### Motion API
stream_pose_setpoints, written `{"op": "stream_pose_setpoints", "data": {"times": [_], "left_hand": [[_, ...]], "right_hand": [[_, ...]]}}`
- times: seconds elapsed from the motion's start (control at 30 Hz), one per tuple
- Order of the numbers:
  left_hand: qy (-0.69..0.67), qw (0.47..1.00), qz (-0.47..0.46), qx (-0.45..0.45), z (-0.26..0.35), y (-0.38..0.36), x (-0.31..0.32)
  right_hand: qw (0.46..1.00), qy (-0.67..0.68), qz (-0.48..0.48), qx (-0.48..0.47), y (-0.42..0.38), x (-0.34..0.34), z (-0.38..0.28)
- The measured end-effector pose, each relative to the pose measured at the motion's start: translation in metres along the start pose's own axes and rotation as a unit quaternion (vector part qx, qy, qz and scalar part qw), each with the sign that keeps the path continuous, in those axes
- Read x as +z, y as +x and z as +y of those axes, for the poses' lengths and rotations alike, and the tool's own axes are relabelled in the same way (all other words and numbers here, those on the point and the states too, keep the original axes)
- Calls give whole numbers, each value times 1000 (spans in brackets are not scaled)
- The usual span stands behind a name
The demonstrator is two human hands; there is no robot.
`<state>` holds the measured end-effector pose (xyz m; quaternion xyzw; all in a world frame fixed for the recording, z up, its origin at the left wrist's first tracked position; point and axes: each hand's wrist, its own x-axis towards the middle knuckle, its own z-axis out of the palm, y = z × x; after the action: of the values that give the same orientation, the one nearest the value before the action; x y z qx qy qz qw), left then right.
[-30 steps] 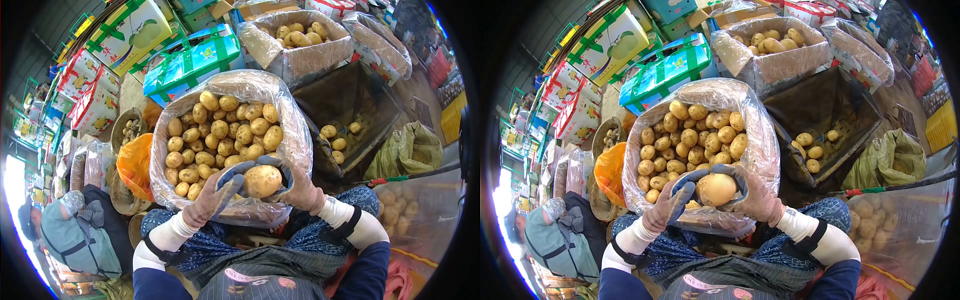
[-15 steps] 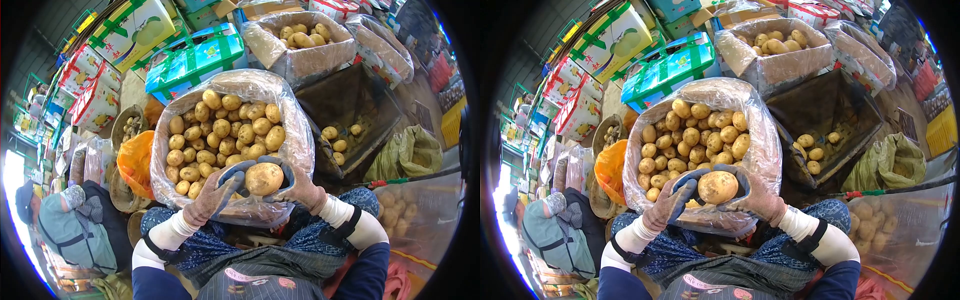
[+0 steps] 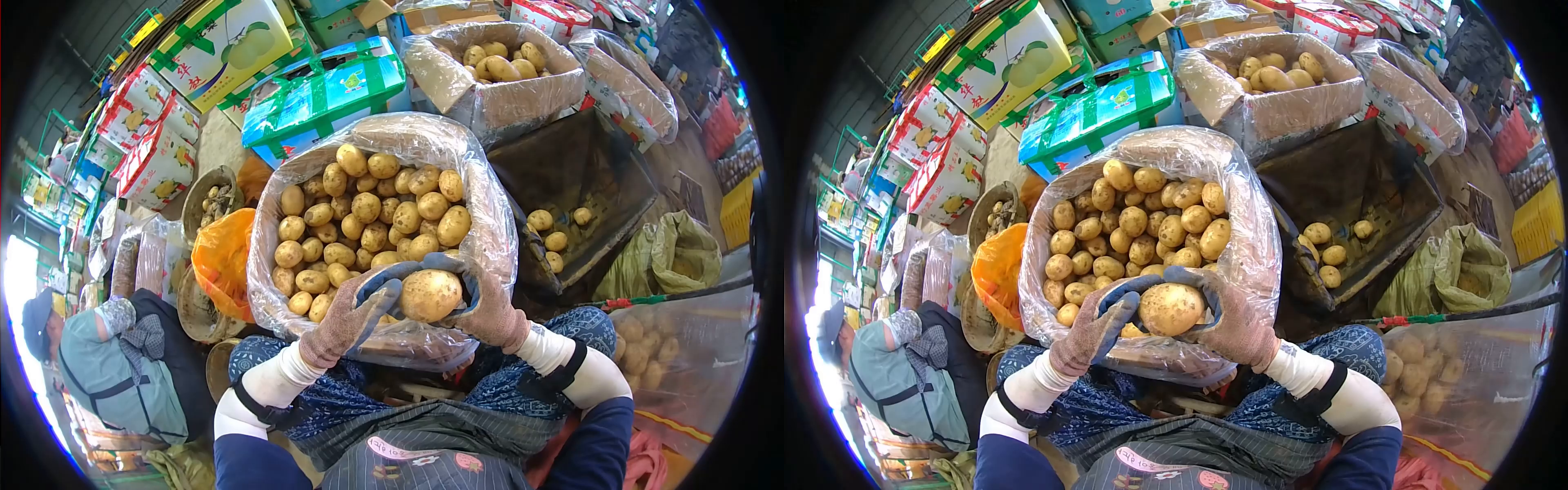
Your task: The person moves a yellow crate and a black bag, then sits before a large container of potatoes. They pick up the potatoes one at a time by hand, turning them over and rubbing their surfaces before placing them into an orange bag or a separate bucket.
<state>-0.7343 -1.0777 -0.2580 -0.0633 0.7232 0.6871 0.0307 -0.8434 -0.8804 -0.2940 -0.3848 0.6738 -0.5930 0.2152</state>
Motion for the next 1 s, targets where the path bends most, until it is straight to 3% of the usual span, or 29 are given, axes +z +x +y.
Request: {"op": "stream_pose_setpoints", "data": {"times": [0.4, 0.5, 0.57, 0.63, 0.8, 0.87, 1.0], "left_hand": [[-45, 998, -16, -52, -5, -3, -5], [-75, 996, -39, 10, -13, -2, -2], [33, 997, -10, 73, -10, -2, 4], [66, 994, 1, 84, -12, -1, 6], [127, 987, 33, 94, -9, -5, 4], [6, 998, 62, -32, -13, -9, -1], [110, 986, 129, -10, -39, -2, -5]], "right_hand": [[999, -4, 14, -49, 0, 8, 7], [998, -4, 24, -61, 0, 10, 10], [997, 1, 31, -65, 0, 9, 10], [995, -52, 16, -85, 1, 7, 4], [997, -26, 24, -68, 0, 11, 7], [998, -11, 12, -52, -2, 14, 8], [992, 111, -57, 24, -2, 16, 9]]}}
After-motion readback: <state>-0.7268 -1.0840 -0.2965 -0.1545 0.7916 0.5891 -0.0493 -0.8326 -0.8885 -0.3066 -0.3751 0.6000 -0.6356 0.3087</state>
